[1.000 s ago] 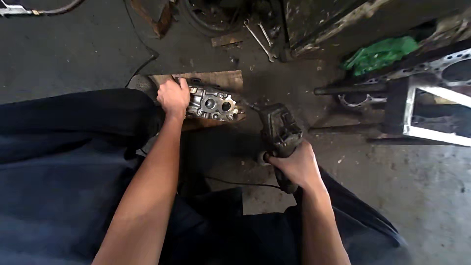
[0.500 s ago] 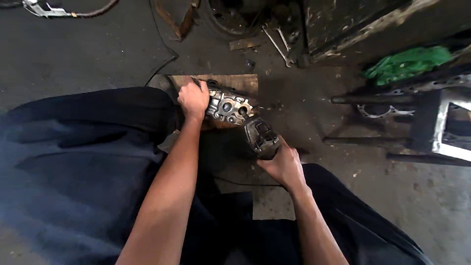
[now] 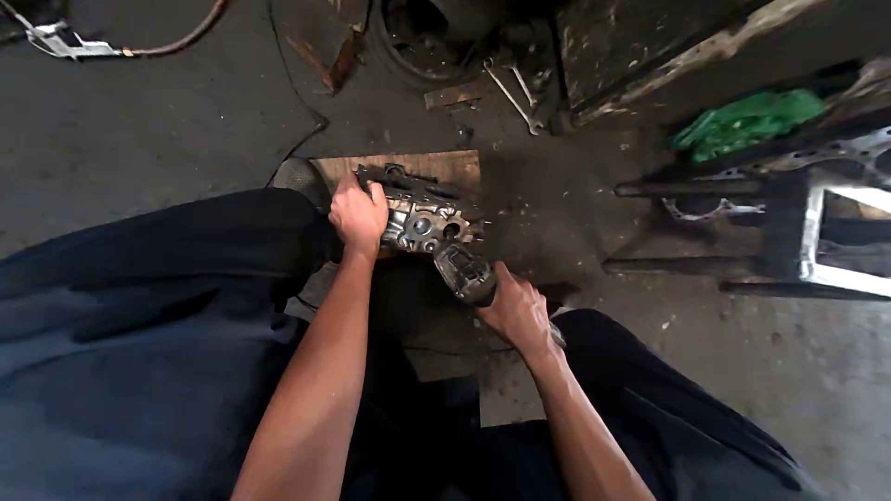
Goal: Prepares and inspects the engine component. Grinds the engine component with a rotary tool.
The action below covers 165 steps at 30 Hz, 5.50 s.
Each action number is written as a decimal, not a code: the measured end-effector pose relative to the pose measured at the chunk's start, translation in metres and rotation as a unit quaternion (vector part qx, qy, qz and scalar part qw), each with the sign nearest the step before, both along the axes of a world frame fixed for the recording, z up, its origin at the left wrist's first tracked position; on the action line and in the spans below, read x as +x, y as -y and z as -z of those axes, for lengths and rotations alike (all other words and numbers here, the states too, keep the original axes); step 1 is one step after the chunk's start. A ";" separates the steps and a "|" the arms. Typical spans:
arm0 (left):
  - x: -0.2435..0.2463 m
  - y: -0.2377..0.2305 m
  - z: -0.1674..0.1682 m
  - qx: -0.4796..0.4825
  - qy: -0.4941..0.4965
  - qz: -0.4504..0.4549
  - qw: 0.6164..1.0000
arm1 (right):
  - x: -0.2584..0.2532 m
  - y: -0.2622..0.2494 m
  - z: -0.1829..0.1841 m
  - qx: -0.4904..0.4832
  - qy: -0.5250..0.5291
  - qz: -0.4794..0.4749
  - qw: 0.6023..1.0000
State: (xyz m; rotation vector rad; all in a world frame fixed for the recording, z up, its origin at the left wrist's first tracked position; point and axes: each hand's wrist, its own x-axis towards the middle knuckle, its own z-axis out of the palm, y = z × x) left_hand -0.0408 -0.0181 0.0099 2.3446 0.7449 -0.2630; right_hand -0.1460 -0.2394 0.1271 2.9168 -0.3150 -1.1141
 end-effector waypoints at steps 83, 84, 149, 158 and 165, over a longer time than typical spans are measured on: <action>-0.005 0.004 0.001 0.027 0.024 -0.010 0.999 | 0.014 0.005 -0.003 0.021 -0.034 -0.027 0.999; -0.005 0.004 0.001 0.028 0.024 -0.010 0.999 | 0.014 0.005 0.000 0.021 -0.030 -0.026 0.999; -0.008 0.004 0.004 0.038 0.025 -0.007 0.999 | 0.010 -0.002 -0.011 0.023 -0.056 -0.019 0.998; -0.007 0.004 0.001 0.026 0.018 -0.007 0.999 | 0.002 -0.001 -0.025 0.032 -0.054 -0.029 0.998; -0.008 0.005 0.003 0.030 0.021 -0.013 0.999 | 0.008 0.001 -0.010 0.027 -0.046 -0.026 0.998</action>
